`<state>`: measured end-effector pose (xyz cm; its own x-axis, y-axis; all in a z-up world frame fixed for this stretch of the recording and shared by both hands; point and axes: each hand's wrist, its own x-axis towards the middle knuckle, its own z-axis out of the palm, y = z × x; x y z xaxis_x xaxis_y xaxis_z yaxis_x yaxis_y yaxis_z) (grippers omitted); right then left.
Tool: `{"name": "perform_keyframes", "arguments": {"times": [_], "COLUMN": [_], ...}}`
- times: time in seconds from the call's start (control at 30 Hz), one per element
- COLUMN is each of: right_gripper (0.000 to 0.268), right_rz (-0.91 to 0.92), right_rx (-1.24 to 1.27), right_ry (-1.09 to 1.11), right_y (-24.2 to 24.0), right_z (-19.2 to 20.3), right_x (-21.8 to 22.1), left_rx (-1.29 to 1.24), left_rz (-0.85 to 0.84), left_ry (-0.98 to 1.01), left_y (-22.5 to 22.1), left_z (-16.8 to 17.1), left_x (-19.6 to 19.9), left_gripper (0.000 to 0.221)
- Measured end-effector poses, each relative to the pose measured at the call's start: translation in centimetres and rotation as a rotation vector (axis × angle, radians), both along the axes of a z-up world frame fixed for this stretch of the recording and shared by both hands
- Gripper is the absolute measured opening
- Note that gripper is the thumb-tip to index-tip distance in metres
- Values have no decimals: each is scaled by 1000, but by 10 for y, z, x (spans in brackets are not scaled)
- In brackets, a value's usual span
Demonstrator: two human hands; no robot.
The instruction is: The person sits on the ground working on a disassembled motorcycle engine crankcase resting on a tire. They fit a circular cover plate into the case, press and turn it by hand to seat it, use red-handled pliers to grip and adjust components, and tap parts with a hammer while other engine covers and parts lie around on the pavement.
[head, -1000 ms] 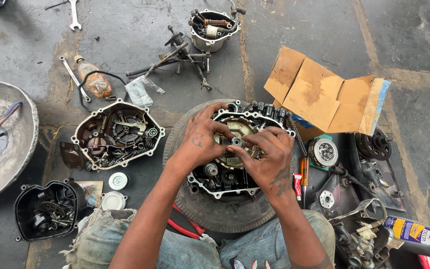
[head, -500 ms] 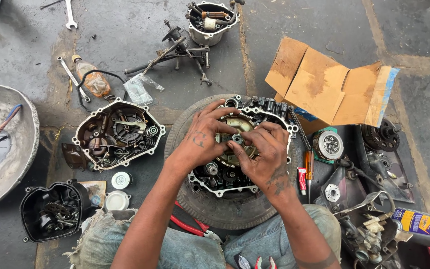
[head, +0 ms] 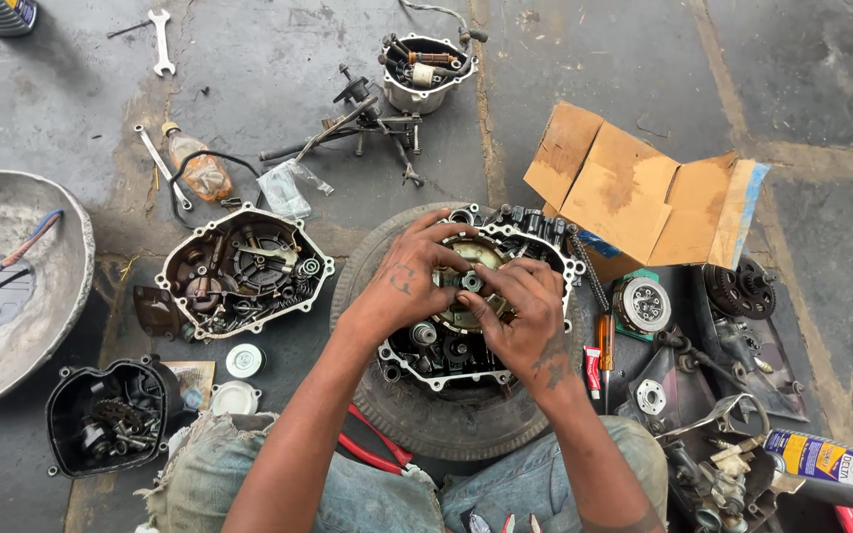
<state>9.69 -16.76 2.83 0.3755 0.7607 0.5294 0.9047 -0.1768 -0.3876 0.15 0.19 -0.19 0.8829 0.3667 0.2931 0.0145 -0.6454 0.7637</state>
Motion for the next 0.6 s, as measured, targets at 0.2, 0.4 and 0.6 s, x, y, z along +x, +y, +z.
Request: {"name": "perform_keyframes", "arguments": {"times": [0.2,0.4,0.6], "right_gripper": [42,36,37], "right_rz": [-3,-153,-250], "right_rx": [-7,-111,-352], "right_ry": [135,294,452], "right_y": [-39,-137,-241], "right_z": [40,36,-43], "right_x": [15,15,-43], "left_rx": [5,112,89], "left_rz": [17,36,52], "left_ry": [-87,-49,11], "left_y": [-6,-12,-12], "left_z": [30,60,38], "left_x": [-9,-19,-21], "left_gripper": [36,52,48]}}
